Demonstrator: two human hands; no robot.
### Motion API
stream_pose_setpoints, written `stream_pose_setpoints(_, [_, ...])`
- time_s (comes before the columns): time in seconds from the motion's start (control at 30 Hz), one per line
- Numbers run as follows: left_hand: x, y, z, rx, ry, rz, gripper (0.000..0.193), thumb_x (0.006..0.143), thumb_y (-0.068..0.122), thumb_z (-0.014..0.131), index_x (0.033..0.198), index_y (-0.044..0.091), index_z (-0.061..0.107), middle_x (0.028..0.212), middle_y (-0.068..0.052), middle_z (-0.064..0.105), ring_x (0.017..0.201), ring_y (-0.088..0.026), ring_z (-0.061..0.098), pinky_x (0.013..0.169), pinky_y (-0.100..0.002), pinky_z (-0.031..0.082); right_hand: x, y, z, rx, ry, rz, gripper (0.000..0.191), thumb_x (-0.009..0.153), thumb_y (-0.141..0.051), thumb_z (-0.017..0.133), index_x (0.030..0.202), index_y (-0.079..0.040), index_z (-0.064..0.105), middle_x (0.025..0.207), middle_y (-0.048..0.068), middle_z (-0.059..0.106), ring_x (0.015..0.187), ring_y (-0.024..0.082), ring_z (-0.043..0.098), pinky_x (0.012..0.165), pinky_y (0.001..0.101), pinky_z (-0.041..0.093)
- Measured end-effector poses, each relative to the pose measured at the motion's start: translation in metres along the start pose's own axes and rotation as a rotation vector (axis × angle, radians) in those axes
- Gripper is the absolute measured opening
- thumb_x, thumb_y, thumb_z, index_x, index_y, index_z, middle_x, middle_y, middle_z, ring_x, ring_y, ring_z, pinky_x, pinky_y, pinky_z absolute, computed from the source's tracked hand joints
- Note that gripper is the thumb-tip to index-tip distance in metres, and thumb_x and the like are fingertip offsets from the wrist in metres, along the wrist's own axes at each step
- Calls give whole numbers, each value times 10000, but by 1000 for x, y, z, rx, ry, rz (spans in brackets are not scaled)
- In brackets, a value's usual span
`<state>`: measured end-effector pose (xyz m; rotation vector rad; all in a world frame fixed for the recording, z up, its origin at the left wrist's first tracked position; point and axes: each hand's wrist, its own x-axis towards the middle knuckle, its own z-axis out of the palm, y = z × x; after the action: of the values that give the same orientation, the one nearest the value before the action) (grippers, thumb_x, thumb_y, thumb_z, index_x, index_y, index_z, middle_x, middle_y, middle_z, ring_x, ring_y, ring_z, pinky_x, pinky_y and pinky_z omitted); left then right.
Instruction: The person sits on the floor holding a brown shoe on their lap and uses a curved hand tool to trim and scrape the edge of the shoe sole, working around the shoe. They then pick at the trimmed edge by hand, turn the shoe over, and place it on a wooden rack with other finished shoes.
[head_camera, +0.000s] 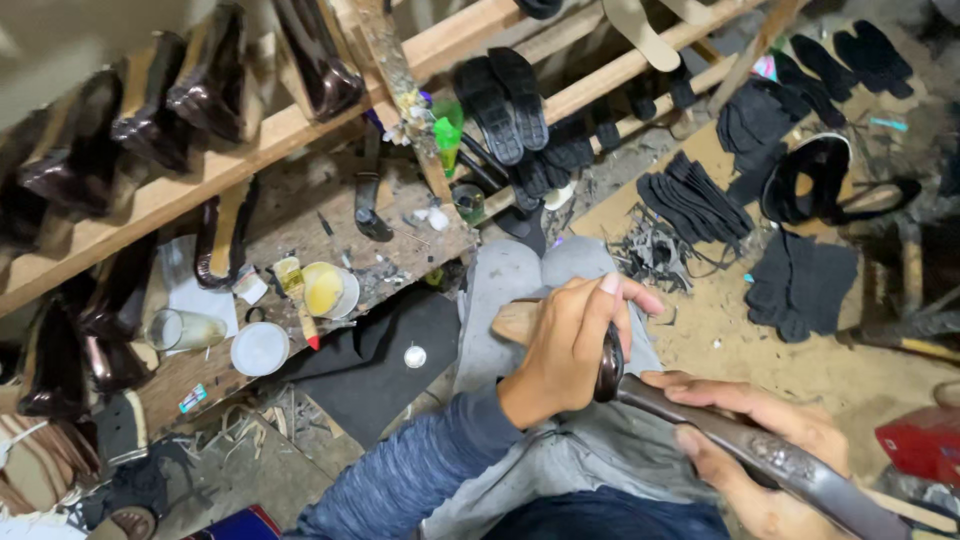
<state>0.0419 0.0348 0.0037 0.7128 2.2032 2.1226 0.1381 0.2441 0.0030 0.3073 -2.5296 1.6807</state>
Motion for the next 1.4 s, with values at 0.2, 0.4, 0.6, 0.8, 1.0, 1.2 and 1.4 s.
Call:
stream_pose_setpoints(0.2, [0,-3,4,54,19,69,544,1136,290,247,948,44,695,639,-25,597,645,-216,605,829,-359,488,1,9,-17,-24,-90,207,306,775,-14,782,1080,-19,806,1070,96,813,606,147,710,575,275,631])
stream_pose_setpoints(0.4, [1,1,4,124,-10,140,516,1123,278,248,893,54,652,690,-23,607,661,-231,580,820,-368,453,3,-12,-8,96,26,266,286,841,-19,740,1119,38,774,1068,150,796,604,160,678,507,295,600])
stream_pose_setpoints(0.6, [-2,-2,7,85,12,78,504,1124,261,275,943,70,705,615,-10,579,620,-216,575,821,-369,469,5,-11,-5,168,91,427,293,844,30,716,1134,37,758,969,210,807,603,263,639,551,372,579])
stream_pose_setpoints(0.8, [-6,-9,9,144,-12,107,498,1128,259,273,945,74,697,626,-3,597,657,-222,603,820,-388,462,-5,5,-15,-102,-50,-14,348,789,-66,746,1136,-42,759,1142,100,821,1065,182,783,951,281,568])
stream_pose_setpoints(1.0, [-5,-14,13,120,-10,148,491,1145,255,283,867,78,648,731,-17,654,687,-239,629,842,-400,477,5,12,-29,-148,-189,-129,339,802,-86,753,1134,-24,744,1142,108,822,1018,235,759,917,327,592])
stream_pose_setpoints(1.2, [-8,-12,11,142,-27,142,488,1129,247,274,917,68,675,685,-16,619,687,-243,628,848,-396,474,-42,45,33,988,290,319,328,976,-39,676,1262,118,640,744,211,693,516,228,641,448,369,561])
stream_pose_setpoints(1.4, [-5,-13,14,134,-34,109,505,1126,273,274,924,86,699,640,-3,592,676,-237,612,850,-387,462,-28,26,-4,-69,76,160,359,778,-41,756,1132,16,735,1126,165,763,658,163,748,604,292,596])
